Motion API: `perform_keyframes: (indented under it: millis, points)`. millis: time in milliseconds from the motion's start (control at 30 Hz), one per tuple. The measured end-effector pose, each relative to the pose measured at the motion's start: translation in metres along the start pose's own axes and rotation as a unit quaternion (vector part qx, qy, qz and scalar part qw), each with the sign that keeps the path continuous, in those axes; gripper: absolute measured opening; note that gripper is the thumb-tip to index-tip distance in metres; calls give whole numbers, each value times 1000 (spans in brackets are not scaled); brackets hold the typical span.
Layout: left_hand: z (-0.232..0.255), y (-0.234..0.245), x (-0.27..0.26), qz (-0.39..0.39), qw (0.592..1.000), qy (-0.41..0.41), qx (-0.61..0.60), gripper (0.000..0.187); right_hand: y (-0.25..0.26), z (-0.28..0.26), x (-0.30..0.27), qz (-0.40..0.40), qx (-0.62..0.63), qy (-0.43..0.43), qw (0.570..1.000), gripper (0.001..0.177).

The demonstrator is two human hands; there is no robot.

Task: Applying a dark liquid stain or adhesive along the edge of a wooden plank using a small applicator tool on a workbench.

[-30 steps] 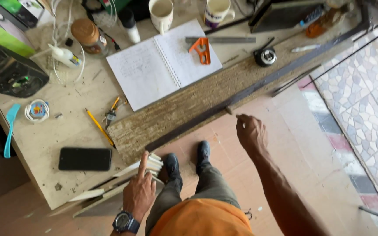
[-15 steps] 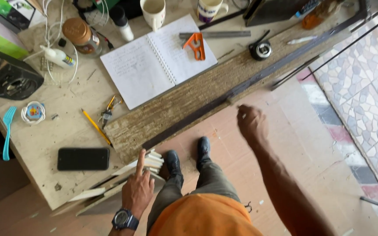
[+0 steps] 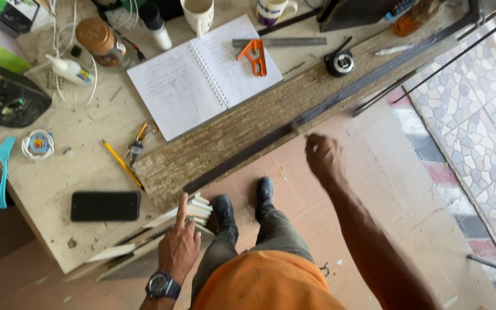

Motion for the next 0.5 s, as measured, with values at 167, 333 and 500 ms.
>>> perform_keyframes:
  millis: [167, 333, 500]
  points:
    - [-1, -2, 2, 3, 1000, -10, 5, 25, 6, 16, 6, 12, -12, -28, 999, 32]
    - [1, 0, 2, -7, 1000, 0, 6, 25, -11, 6, 11, -3, -1, 27, 1000, 27]
    - [-1, 0, 3, -3, 1000, -2, 0, 21, -13, 2, 10, -10, -7, 19, 1000, 29]
Point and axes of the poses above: each hand's wrist, its own x-axis towards the middle knuckle, its own y-axis out of the back of the hand, z = x × y, the point moved 10 cm from there along x, towards the middle knuckle, and after that the axes turned 11 degrees about -x, right-handed, at the moved point
